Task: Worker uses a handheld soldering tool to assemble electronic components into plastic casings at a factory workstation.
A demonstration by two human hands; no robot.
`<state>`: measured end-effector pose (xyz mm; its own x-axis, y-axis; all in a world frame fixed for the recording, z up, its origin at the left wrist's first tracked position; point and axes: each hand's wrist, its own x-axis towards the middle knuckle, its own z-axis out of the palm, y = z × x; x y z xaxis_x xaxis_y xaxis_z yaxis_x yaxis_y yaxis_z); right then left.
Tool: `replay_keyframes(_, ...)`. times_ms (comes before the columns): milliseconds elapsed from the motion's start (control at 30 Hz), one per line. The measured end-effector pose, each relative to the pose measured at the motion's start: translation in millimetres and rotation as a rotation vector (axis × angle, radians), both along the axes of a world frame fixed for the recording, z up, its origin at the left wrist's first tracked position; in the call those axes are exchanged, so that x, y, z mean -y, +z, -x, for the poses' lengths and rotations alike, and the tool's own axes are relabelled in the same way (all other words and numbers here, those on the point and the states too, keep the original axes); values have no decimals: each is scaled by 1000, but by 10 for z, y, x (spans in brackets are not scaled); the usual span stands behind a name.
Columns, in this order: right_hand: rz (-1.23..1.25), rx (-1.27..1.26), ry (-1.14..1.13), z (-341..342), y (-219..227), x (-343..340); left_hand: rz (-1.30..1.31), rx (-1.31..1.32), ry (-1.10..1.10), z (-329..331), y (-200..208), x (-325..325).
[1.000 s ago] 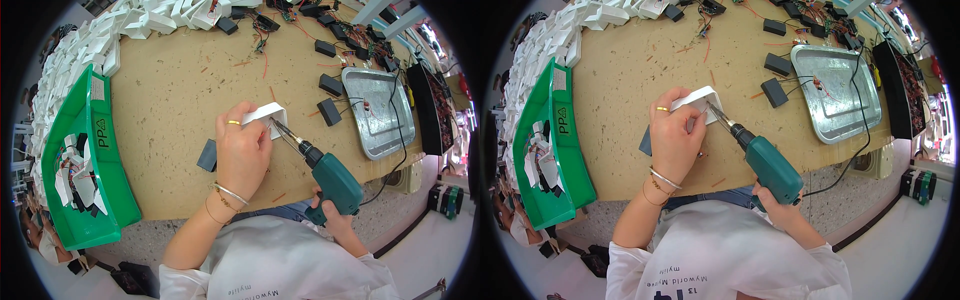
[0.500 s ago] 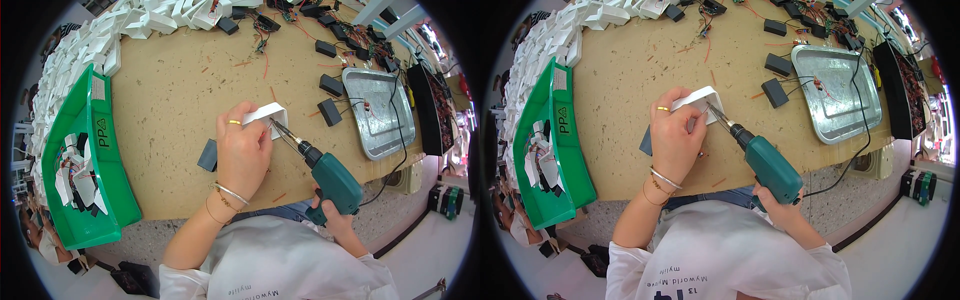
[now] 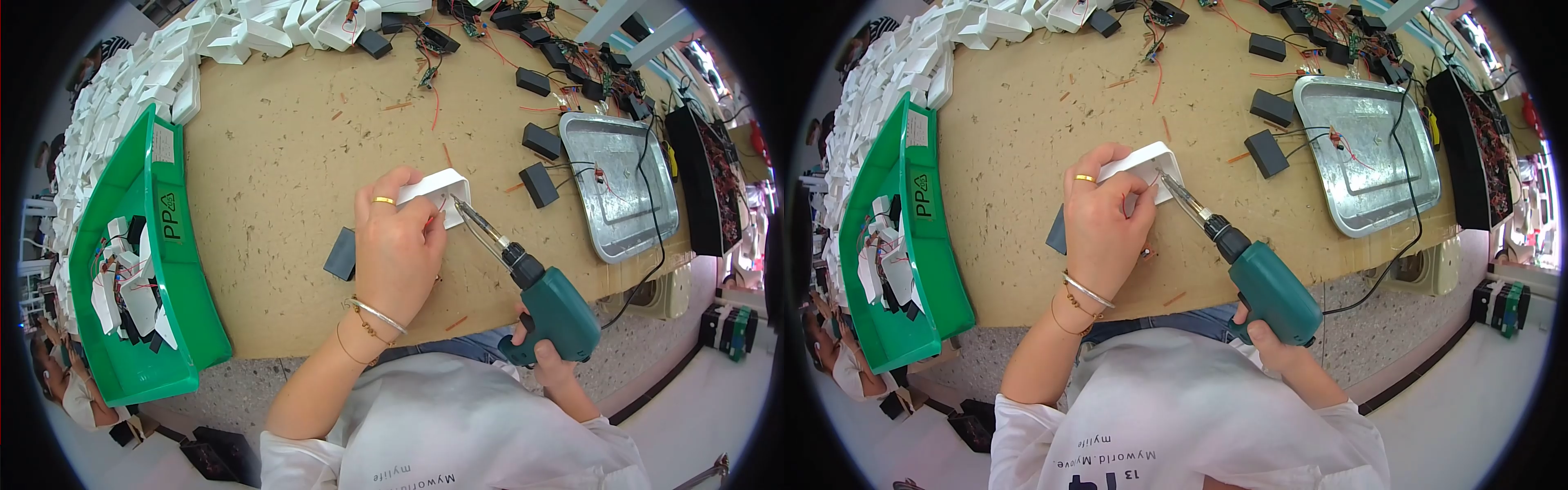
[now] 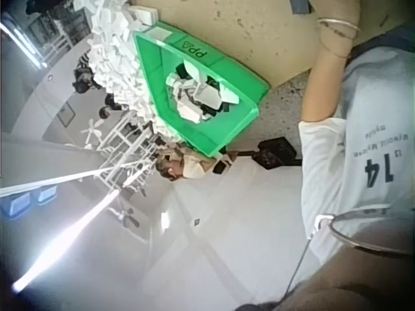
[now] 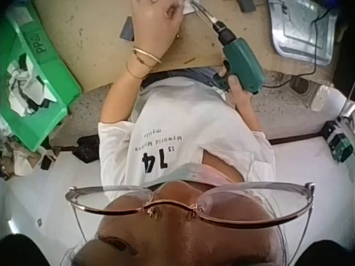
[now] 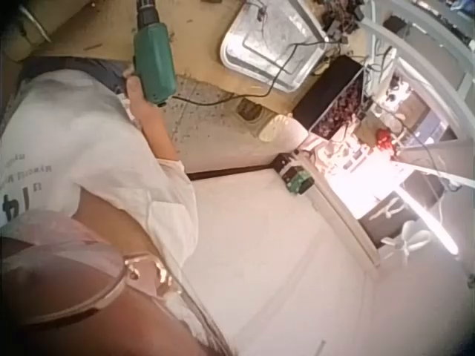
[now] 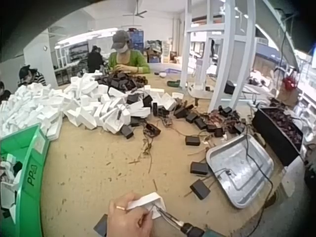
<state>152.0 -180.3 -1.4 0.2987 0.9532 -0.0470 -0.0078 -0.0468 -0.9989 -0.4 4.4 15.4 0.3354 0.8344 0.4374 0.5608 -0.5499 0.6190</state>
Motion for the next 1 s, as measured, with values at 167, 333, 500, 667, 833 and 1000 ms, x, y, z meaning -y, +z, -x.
replay_keyframes(167, -10, -32, 6, -5, 6, 0, 3, -20, -21, 42, -4, -6)
replay_keyframes(333, -14, -34, 14, -25, -9, 10, -140, -61, -39, 94, 154, 70)
replay_keyframes(500, -37, -46, 38, -45, -45, 22, 20, 16, -32, 272, 186, 203)
replay_keyframes(667, -30, -50, 59, -62, -60, 36, -37, 74, -79, 248, 185, 162)
replay_keyframes(833, -26, -45, 20, -32, 1, 5, -129, 95, -97, 181, 232, 147)
replay_keyframes(1000, -24, -67, 21, -41, 21, -6, -50, 127, -52, 148, 201, 144)
